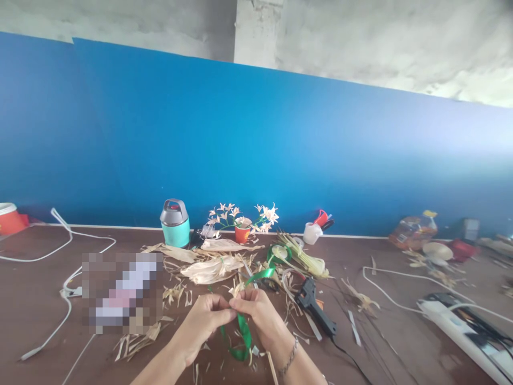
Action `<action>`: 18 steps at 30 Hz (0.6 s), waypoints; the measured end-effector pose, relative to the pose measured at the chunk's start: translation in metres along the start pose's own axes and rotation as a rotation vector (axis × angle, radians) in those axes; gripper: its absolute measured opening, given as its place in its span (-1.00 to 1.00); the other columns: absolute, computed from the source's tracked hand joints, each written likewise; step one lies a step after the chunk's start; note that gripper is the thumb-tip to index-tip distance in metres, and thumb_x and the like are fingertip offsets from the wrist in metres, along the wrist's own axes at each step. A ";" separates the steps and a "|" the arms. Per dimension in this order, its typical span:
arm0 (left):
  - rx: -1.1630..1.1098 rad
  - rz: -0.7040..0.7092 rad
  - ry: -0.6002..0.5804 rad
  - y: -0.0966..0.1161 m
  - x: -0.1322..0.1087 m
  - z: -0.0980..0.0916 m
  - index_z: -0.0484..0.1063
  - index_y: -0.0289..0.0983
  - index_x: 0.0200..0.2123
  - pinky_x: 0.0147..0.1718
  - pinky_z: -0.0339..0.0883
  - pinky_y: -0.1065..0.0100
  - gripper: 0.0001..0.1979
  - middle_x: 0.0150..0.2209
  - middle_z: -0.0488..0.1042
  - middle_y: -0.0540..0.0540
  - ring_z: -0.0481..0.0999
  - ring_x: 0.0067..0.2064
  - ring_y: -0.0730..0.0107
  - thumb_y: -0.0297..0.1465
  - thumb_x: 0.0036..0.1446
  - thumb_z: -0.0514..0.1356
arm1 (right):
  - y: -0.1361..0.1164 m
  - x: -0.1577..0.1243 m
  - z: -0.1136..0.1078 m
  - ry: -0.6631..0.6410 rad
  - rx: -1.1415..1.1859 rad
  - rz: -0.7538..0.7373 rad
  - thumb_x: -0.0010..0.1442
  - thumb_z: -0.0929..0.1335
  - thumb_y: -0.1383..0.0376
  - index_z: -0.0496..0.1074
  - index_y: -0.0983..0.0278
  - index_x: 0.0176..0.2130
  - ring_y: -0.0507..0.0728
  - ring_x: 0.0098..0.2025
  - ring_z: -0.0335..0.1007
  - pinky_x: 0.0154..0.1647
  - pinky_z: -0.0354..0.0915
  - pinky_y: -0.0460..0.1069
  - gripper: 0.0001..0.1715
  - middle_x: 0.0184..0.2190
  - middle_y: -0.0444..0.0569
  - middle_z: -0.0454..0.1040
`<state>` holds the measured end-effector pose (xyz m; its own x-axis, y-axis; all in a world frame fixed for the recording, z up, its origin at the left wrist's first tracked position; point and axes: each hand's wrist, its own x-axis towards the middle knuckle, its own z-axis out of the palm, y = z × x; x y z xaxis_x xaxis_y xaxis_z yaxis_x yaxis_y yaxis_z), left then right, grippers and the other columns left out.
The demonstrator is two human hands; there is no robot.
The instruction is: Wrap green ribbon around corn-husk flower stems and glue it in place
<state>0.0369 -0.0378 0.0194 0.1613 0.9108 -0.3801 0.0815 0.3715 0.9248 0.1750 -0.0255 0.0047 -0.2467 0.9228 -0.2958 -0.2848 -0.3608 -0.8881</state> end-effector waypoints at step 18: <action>-0.340 -0.057 -0.131 -0.003 0.001 -0.004 0.26 -0.31 -0.68 -0.68 -0.27 0.53 -0.75 -0.70 0.13 0.18 -0.06 -0.67 0.71 -0.43 -0.38 0.33 | 0.005 0.003 -0.013 -0.266 0.259 -0.011 -0.21 0.53 0.33 0.52 0.40 -0.53 0.00 -0.48 0.31 -0.34 0.15 -0.06 -0.80 -0.55 -0.06 0.47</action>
<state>0.0334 -0.0373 0.0161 0.2922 0.8643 -0.4094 -0.2339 0.4797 0.8457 0.1852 -0.0228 -0.0051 -0.4652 0.8716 -0.1547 -0.5054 -0.4050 -0.7619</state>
